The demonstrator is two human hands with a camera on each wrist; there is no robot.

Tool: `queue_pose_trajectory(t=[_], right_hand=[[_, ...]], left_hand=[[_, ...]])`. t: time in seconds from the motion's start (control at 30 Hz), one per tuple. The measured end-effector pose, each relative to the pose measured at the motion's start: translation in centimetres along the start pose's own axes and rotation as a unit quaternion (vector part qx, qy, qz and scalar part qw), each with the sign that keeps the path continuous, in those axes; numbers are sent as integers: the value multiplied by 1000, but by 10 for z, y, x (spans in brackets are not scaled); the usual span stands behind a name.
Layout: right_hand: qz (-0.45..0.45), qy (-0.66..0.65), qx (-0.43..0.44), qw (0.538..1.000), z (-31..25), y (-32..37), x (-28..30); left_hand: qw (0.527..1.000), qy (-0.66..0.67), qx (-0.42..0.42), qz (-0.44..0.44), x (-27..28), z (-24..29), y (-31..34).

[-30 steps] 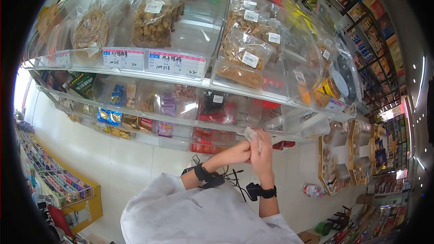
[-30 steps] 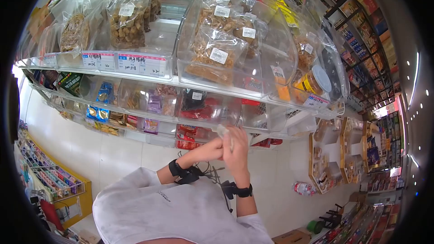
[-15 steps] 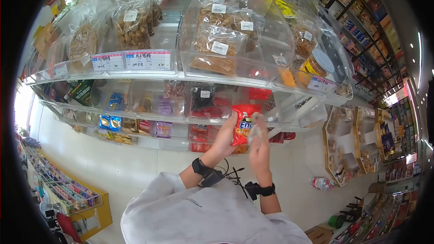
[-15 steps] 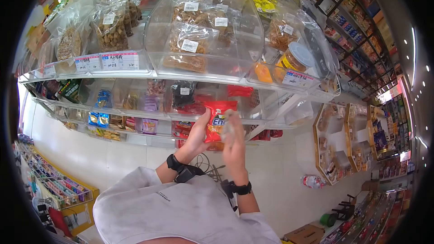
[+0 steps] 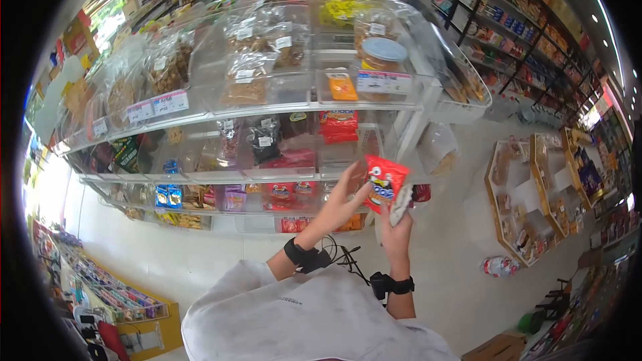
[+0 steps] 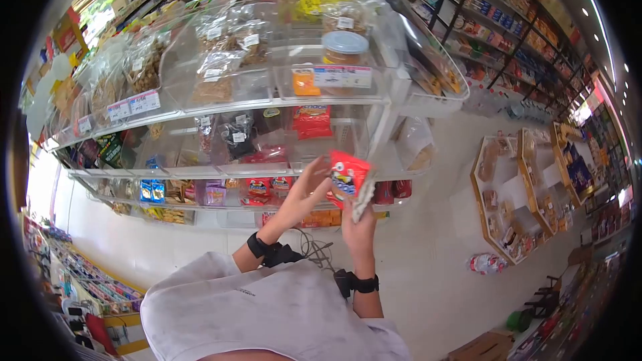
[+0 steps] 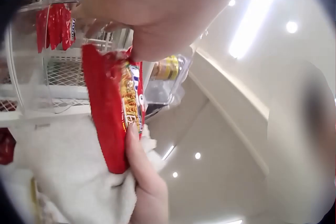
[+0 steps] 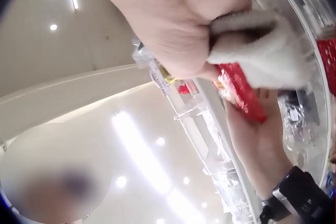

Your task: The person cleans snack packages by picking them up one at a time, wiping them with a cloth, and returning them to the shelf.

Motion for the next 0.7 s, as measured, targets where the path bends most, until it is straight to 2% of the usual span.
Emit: queue_pose_trajectory(t=[0.03, 0.07, 0.1, 0.13, 0.17, 0.2, 0.27, 0.3, 0.37, 0.4, 0.43, 0.47, 0.5, 0.53, 0.57, 0.6, 0.63, 0.67, 0.7], right_hand=[[-36, -39, 65, 996, -2, 3, -1], [-41, 4, 115, 993, -7, 13, -1], [-6, 55, 232, 971, -36, 17, 2], [-7, 119, 251, 960, -34, 22, 7], [0, 148, 265, 953, -34, 24, 16], [5, 179, 280, 943, -34, 21, 27], [45, 210, 272, 938, -15, 6, 47], [58, 224, 269, 935, -5, 2, 54], [20, 102, 151, 983, 16, -10, 71], [-1, 39, 93, 995, 24, -13, 76], [32, 61, 109, 992, 26, -12, 75], [22, 120, 174, 977, 25, -6, 72], [11, 180, 240, 954, 16, 4, 71], [-2, 237, 306, 922, 10, 16, 66], [-38, 219, 337, 915, 11, 28, 56], [-67, 194, 349, 914, 12, 32, 55], [-92, 168, 361, 913, 11, 33, 55], [-114, 144, 372, 910, 11, 32, 54], [-62, 143, 347, 925, 21, 25, 53]], left_hand=[[998, 58, 1, -10, -21, -6, 2], [988, 137, 67, 19, -29, -14, 4], [966, 213, 135, 51, -33, -24, 6], [933, 286, 203, 84, -37, -31, 8], [919, 292, 257, 59, -49, -14, 9], [913, 313, 256, 58, -59, -12, 11], [945, 216, 233, 71, -80, -14, 15], [946, 189, 257, 57, -84, -22, 20], [944, 135, 298, 32, -89, -38, 28], [936, 176, 298, 58, -94, -41, 32], [927, 216, 296, 85, -99, -44, 35], [915, 256, 291, 111, -103, -46, 37], [891, 326, 244, 203, -109, -48, 33], [876, 367, 245, 195, -103, -47, 32], [859, 408, 246, 187, -89, -44, 34], [841, 446, 247, 179, -76, -42, 38], [849, 462, 211, 144, -67, -42, 40], [862, 432, 202, 174, -62, -44, 43], [872, 403, 192, 201, -61, -43, 44]])
Point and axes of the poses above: each hand's wrist, its own y-axis away from the middle knuckle, its own x-axis out of the back of the hand, z = x × y, the point moved 1 cm from there along -y, towards the middle knuckle, and after that the axes turned 14 degrees about y, right-handed, at the moved point
